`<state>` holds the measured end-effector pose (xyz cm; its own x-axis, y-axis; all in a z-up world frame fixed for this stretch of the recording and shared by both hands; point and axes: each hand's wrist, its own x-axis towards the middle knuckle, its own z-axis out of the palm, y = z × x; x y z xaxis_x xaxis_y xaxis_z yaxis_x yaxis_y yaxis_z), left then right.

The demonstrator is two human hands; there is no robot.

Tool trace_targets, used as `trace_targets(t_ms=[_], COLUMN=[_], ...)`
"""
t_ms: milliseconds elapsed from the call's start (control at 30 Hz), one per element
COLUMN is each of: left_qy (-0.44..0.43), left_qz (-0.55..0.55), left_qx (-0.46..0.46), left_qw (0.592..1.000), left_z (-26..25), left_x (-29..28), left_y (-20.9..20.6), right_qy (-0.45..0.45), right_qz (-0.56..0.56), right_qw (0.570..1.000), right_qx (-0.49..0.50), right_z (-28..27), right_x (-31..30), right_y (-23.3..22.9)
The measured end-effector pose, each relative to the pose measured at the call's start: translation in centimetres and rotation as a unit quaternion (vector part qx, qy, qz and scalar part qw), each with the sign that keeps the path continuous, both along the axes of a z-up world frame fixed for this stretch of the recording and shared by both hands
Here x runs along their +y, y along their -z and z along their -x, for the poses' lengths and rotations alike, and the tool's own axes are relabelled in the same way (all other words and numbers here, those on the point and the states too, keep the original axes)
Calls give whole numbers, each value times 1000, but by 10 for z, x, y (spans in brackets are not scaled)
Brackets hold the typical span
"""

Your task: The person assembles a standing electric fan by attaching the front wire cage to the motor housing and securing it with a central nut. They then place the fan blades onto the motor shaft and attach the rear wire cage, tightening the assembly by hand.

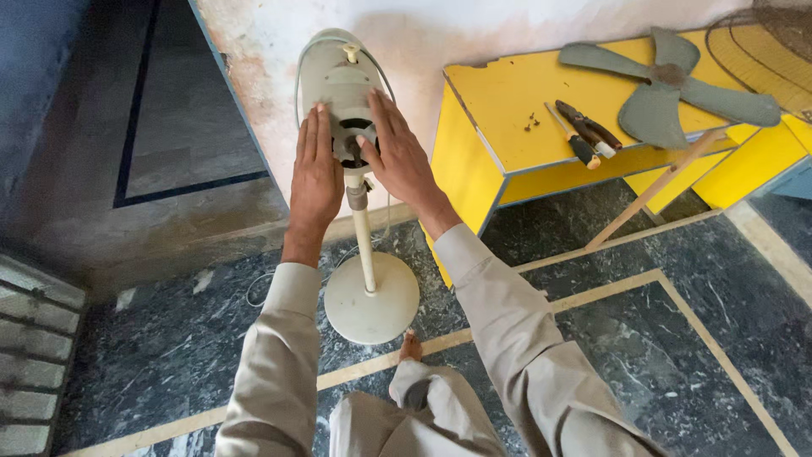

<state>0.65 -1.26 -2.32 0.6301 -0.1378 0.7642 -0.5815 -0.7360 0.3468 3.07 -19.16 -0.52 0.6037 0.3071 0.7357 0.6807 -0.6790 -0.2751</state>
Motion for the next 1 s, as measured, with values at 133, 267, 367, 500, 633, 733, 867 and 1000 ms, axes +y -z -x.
trace_targets(t_ms=[133, 267, 367, 500, 633, 733, 867, 1000], left_qy=[-76, -190, -204, -194, -186, -180, -171, -165], left_qz=[-29, -132, -175, -193, -203, -198, -187, -178], left_qx=[39, 54, 43, 31, 40, 26, 8, 23], left_qw=[996, 971, 962, 961, 961, 963, 967, 970], left_z=[18, 57, 88, 125, 163, 193, 238, 275], left_x=[-1, 2, 5, 4, -2, -5, -11, -17], left_y=[9, 11, 18, 30, 36, 35, 38, 46], right_qy=[32, 136, 175, 161, 150, 143, 140, 146], right_qz=[-17, 71, 121, 140, 140, 125, 120, 131], right_qw=[999, 988, 977, 976, 978, 981, 982, 981], right_qx=[38, 16, -16, -36, -33, -35, -25, -7], right_z=[13, 59, 93, 131, 168, 195, 235, 267], right_x=[-7, -16, -18, -22, -28, -34, -44, -55], right_y=[18, 19, 15, 20, 26, 28, 36, 42])
